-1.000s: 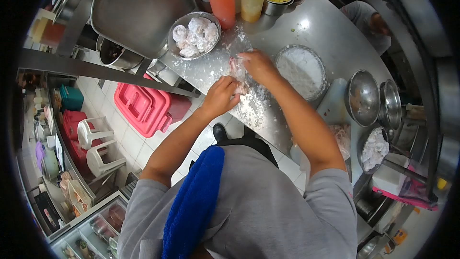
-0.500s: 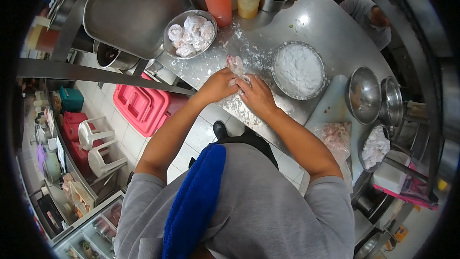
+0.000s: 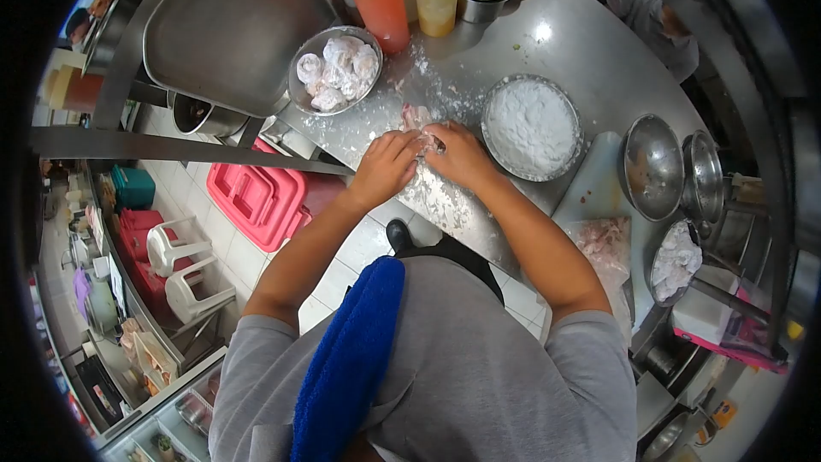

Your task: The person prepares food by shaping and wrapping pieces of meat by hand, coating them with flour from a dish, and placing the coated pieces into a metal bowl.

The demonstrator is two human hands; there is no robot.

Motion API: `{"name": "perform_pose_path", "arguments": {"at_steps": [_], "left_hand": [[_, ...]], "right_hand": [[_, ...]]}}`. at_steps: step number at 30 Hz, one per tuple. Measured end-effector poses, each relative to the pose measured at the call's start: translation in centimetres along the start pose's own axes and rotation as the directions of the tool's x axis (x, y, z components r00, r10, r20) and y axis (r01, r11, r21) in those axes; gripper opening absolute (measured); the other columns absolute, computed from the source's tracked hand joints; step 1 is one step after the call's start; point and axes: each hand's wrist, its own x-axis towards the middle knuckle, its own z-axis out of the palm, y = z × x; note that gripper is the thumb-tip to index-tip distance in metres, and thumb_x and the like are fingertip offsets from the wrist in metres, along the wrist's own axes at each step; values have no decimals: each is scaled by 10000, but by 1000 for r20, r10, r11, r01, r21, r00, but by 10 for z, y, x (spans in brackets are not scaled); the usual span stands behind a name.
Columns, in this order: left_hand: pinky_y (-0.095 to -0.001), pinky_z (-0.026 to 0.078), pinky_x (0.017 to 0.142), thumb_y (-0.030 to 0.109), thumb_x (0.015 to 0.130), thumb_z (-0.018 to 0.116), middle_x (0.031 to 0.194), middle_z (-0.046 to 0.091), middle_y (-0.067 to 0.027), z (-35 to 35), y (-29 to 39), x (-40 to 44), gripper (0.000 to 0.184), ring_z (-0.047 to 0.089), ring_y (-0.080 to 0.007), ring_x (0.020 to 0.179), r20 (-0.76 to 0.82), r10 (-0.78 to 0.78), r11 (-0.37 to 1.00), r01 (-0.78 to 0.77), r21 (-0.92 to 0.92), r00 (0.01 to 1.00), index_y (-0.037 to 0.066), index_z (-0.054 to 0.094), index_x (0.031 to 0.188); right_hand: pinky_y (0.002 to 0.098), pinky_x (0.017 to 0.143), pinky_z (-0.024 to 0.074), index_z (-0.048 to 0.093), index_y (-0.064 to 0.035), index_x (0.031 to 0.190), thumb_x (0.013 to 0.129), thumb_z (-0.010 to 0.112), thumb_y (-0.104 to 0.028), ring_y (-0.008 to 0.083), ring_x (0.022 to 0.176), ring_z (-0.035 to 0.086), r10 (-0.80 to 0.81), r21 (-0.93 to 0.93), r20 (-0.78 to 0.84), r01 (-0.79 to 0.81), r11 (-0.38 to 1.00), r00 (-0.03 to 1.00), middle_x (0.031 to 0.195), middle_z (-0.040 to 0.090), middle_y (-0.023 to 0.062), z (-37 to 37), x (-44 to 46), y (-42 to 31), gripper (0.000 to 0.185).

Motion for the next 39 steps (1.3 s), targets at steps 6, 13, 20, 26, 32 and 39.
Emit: {"name": "perform_pose_path", "arguments": {"at_steps": [6, 13, 20, 26, 32, 39], "left_hand": [[-386, 455, 854, 76, 694, 691, 1166, 577, -94, 14, -3, 6, 436, 547, -281, 1031, -108, -84, 996, 85, 2, 991, 54, 598, 1119], [-391, 472, 833, 77, 688, 665, 1078, 582, -119, 13, -15, 20, 336, 561, -310, 1002, -74, -182, 973, 168, -161, 981, 20, 638, 1018], [-398, 478, 886, 136, 711, 666, 1116, 550, -142, 11, -28, 29, 363, 549, -337, 1045, 61, -338, 859, 334, -387, 939, 1, 639, 1047], [-388, 454, 930, 75, 711, 684, 1185, 551, -136, -4, -29, 28, 456, 540, -328, 1078, -58, -210, 955, 192, -224, 976, 28, 569, 1150], [-395, 458, 907, 39, 684, 689, 1154, 572, -126, 7, -31, 28, 476, 539, -327, 1059, -83, -90, 984, 76, -161, 992, 35, 560, 1142], [-409, 459, 878, 74, 712, 655, 1111, 579, -99, 18, -40, 36, 329, 539, -313, 1032, -125, -152, 973, 127, -191, 980, 51, 613, 1037]], "right_hand": [[470, 878, 471, 619, -54, 1105, 757, 667, -162, 441, 1013, 563, 113, -44, -20, -113, 993, 993, 1110, 564, 258, 6, 4, 3, 367], [445, 944, 439, 560, -155, 1181, 715, 694, -80, 377, 1134, 498, -194, -247, -98, 165, 955, 976, 1252, 505, 155, 3, -11, -1, 490], [457, 840, 463, 570, -164, 1145, 702, 699, -85, 344, 1041, 530, -237, -375, -83, 191, 907, 968, 1155, 541, 111, 8, 3, 1, 468], [483, 837, 454, 603, -137, 1107, 682, 691, -127, 383, 1000, 532, -194, -240, -137, 157, 958, 971, 1100, 555, 145, 12, 17, 14, 434], [471, 974, 414, 641, -104, 1149, 721, 657, -175, 428, 1127, 492, -100, -224, -168, 61, 973, 981, 1223, 523, 226, 16, 33, 20, 434], [468, 1003, 390, 582, -96, 1212, 739, 650, -134, 424, 1182, 463, -43, -141, -231, 11, 990, 972, 1269, 511, 202, 17, 33, 16, 479]]}}
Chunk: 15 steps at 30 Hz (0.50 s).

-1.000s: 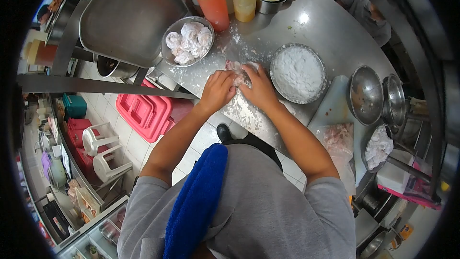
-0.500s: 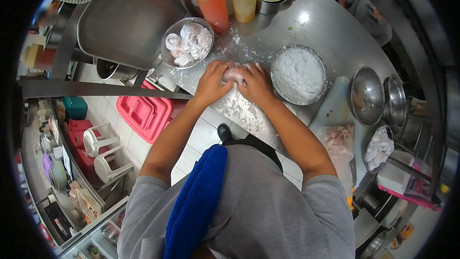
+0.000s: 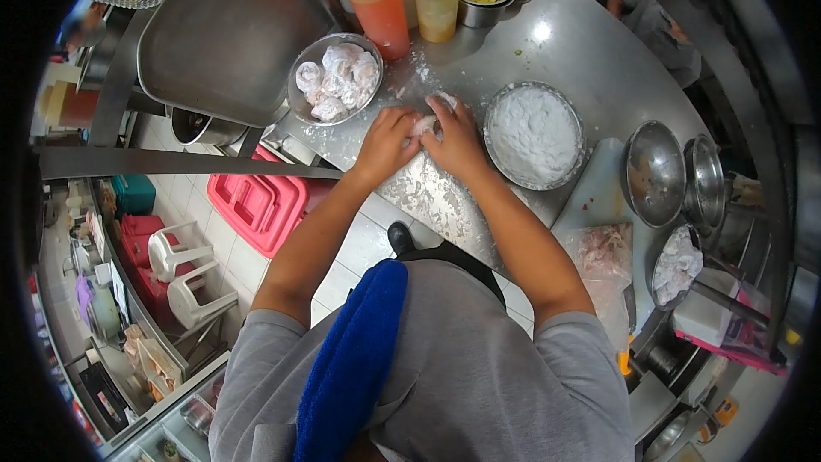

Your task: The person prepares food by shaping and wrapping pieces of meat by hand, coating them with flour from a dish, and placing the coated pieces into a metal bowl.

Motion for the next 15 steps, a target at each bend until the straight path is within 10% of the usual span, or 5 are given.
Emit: {"name": "perform_pose_path", "arguments": {"at_steps": [9, 11, 15], "left_hand": [[-357, 443, 940, 137, 804, 656, 1164, 594, -117, 1, -22, 13, 397, 544, -306, 1099, 95, -197, 972, 207, -110, 976, 17, 599, 1177], [-333, 431, 957, 167, 850, 653, 1225, 576, -126, -5, -14, 14, 439, 544, -245, 1136, 160, -524, 714, 533, -454, 837, 3, 556, 1246], [-321, 456, 919, 131, 855, 627, 1151, 608, -155, -4, -4, -8, 416, 589, -230, 1044, 54, -592, 636, 508, -581, 804, -31, 544, 1229]], "right_hand": [[476, 981, 399, 530, -114, 1218, 718, 670, -76, 386, 1157, 484, -188, -234, 78, 201, 951, 979, 1281, 526, 121, -6, -3, -23, 521], [488, 959, 410, 533, -122, 1214, 719, 679, -80, 394, 1141, 490, -188, -247, 61, 197, 949, 980, 1266, 538, 124, -2, 1, -19, 518], [475, 928, 431, 523, -119, 1239, 721, 696, -106, 405, 1043, 547, -122, -226, 92, 140, 964, 988, 1203, 578, 139, 8, 15, -5, 547]]}}
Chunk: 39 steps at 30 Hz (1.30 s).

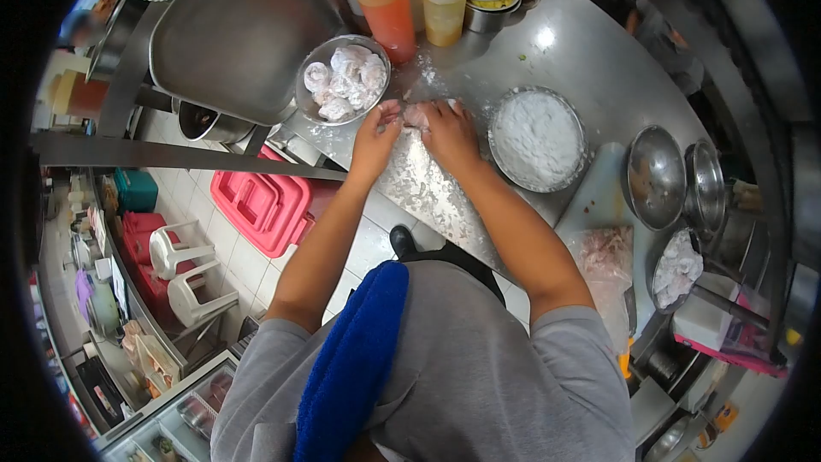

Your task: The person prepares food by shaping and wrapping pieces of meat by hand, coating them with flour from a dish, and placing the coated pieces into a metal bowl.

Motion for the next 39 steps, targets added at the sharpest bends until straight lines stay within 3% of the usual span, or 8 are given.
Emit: {"name": "perform_pose_path", "arguments": {"at_steps": [5, 8, 11, 12, 15, 26, 35, 39], "left_hand": [[-361, 400, 976, 238, 947, 579, 1280, 521, -118, 10, 16, -30, 509, 492, -202, 1178, -86, -404, 762, 283, -582, 911, 12, 401, 1366], [-386, 398, 980, 388, 992, 476, 1298, 502, -117, 16, 27, -38, 549, 487, -226, 1177, 19, -377, 600, 260, -756, 926, 20, 371, 1386], [-428, 417, 969, 522, 1007, 304, 1305, 518, -137, 20, 30, -39, 592, 505, -268, 1169, 19, -319, 501, 185, -845, 948, 41, 421, 1331], [-438, 427, 962, 523, 1009, 289, 1280, 538, -153, 17, 28, -40, 584, 521, -277, 1151, 68, -361, 423, 228, -877, 930, 39, 440, 1299], [-452, 451, 943, 554, 1003, 244, 1210, 582, -189, 7, 32, -43, 607, 573, -307, 1076, 120, -405, 340, 271, -900, 906, 34, 480, 1207], [-405, 505, 839, 679, 946, 196, 1190, 555, -114, -10, 63, -64, 801, 617, -244, 961, 322, -300, 516, 437, -737, 898, 23, 336, 1385], [-419, 452, 926, 690, 938, 209, 1199, 524, -104, -7, 48, -69, 842, 554, -269, 1100, 238, -344, 456, 383, -803, 908, 44, 201, 1478], [-389, 442, 938, 708, 929, 182, 1185, 527, -104, -2, 66, -75, 856, 539, -266, 1113, 227, -421, 381, 398, -834, 878, 6, 332, 1395]], "right_hand": [[414, 775, 511, 520, -62, 1222, 799, 662, -161, 340, 880, 621, 391, 339, 178, -429, 837, 903, 1104, 614, 152, -6, 12, -18, 458], [314, 691, 516, 546, -6, 1180, 871, 623, -226, 169, 891, 614, 451, 777, 514, -618, 116, 730, 1047, 613, 113, -12, 1, -36, 387], [314, 772, 497, 581, -42, 1166, 918, 575, -171, 155, 942, 617, 412, 778, 506, -607, 160, 758, 1059, 619, 76, -14, -13, -62, 281], [323, 802, 500, 602, -34, 1156, 902, 592, -160, 191, 932, 631, 367, 586, 384, -530, 613, 848, 1060, 630, 87, -13, -17, -64, 284], [344, 846, 495, 616, -25, 1147, 867, 622, -141, 257, 948, 635, 154, 210, 33, -158, 965, 987, 1088, 633, 117, -37, -27, -80, 303], [446, 1075, 334, 450, -59, 1370, 745, 742, -207, 368, 1248, 453, -149, 162, 291, 105, 981, 945, 1407, 450, 173, -73, -31, -72, 705], [498, 1021, 360, 547, -63, 1297, 822, 669, -265, 446, 1230, 442, -143, 83, -72, 149, 985, 987, 1451, 367, 246, -55, -58, -100, 530], [488, 1099, 252, 588, -76, 1279, 847, 623, -268, 456, 1338, 320, -154, 70, 41, 151, 986, 987, 1480, 307, 278, -42, -71, -111, 475]]}}
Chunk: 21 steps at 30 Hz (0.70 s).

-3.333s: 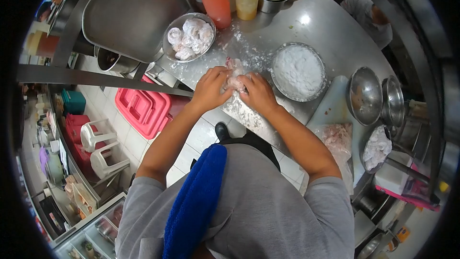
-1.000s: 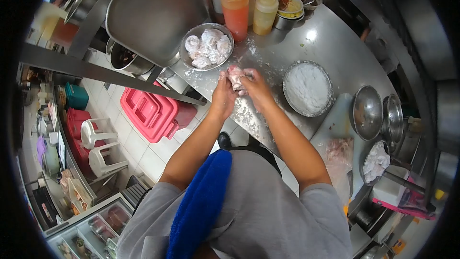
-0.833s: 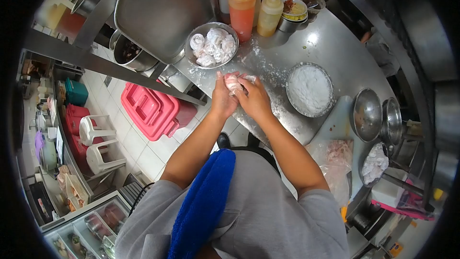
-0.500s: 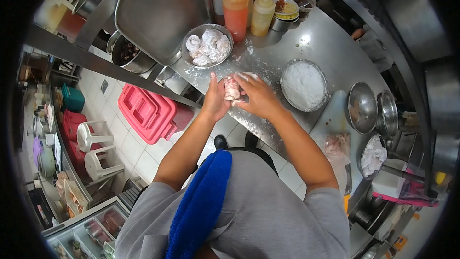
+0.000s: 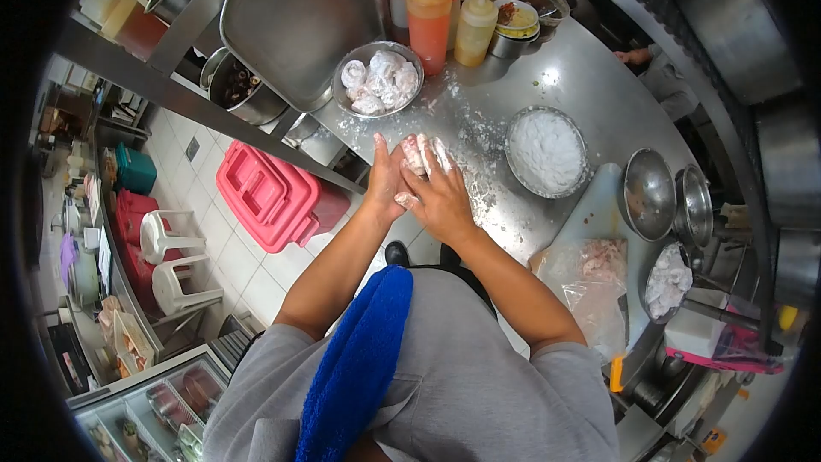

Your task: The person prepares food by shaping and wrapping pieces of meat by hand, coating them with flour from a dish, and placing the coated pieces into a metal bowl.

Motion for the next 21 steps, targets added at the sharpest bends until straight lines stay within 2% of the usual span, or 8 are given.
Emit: {"name": "perform_pose_path", "arguments": {"at_steps": [2, 4, 6, 8, 10, 13, 18, 21], "left_hand": [[-374, 417, 957, 731, 914, 146, 1189, 521, -107, 5, 4, -5, 889, 525, -254, 1098, -3, -19, 1000, 19, -12, 1000, -7, 372, 1352], [-387, 384, 990, 754, 897, 126, 1206, 511, -107, -9, 3, 2, 920, 505, -246, 1094, 123, 36, 999, -31, -38, 992, -2, 376, 1359], [-395, 359, 1013, 767, 887, 123, 1199, 510, -93, -9, 1, 2, 927, 496, -249, 1100, 103, 35, 999, -32, -30, 994, 6, 391, 1344], [-400, 364, 1004, 783, 873, 123, 1204, 508, -82, -5, 0, 1, 934, 485, -248, 1113, 100, -10, 999, 14, -41, 995, 26, 390, 1350], [-399, 364, 1004, 791, 867, 122, 1202, 505, -77, -1, 1, -1, 935, 481, -246, 1114, 87, -15, 999, 19, -41, 996, 35, 397, 1344], [-400, 360, 1014, 793, 864, 117, 1206, 496, -74, -3, 1, 1, 935, 476, -247, 1113, 94, 9, 1000, -7, -24, 995, 44, 392, 1352], [-434, 331, 1061, 778, 874, 129, 1241, 503, -102, 1, -1, 2, 928, 449, -281, 1214, 13, 0, 1000, 0, -23, 1000, 38, 373, 1380], [-430, 319, 1072, 768, 882, 132, 1293, 484, -111, -12, -5, 11, 925, 436, -284, 1246, 153, 19, 1000, -17, -13, 988, 50, 288, 1445]], "right_hand": [[503, 1113, 214, 585, -97, 1292, 866, 588, -279, 463, 1361, 280, -9, 48, -9, 9, 999, 1000, 1480, 296, 294, -4, 4, 5, 463], [512, 1109, 219, 579, -111, 1302, 888, 559, -279, 471, 1357, 282, 43, 136, -216, -14, 991, 976, 1490, 283, 287, -10, 6, 16, 447], [511, 1102, 231, 577, -127, 1307, 922, 518, -307, 485, 1351, 281, 97, 126, -199, -73, 989, 975, 1498, 278, 276, -7, 4, 21, 429], [543, 1059, 289, 540, -159, 1338, 906, 546, -360, 502, 1310, 327, -17, -58, -157, 8, 998, 987, 1492, 300, 261, -7, 11, 16, 477], [547, 1057, 290, 569, -152, 1308, 910, 541, -359, 516, 1307, 319, -12, -25, -118, 9, 1000, 993, 1499, 286, 262, -8, 9, 11, 449], [544, 1059, 290, 618, -140, 1245, 908, 549, -365, 511, 1314, 313, -10, 83, -223, 29, 996, 975, 1505, 272, 262, -7, 10, 14, 411], [539, 1062, 285, 617, -137, 1239, 914, 549, -328, 513, 1314, 312, 13, 18, -157, -11, 1000, 988, 1498, 291, 262, -9, 13, 13, 383], [519, 1061, 294, 653, -139, 1172, 846, 637, -239, 483, 1321, 326, 32, 112, -256, -3, 994, 966, 1476, 337, 252, -10, 16, 19, 341]]}}
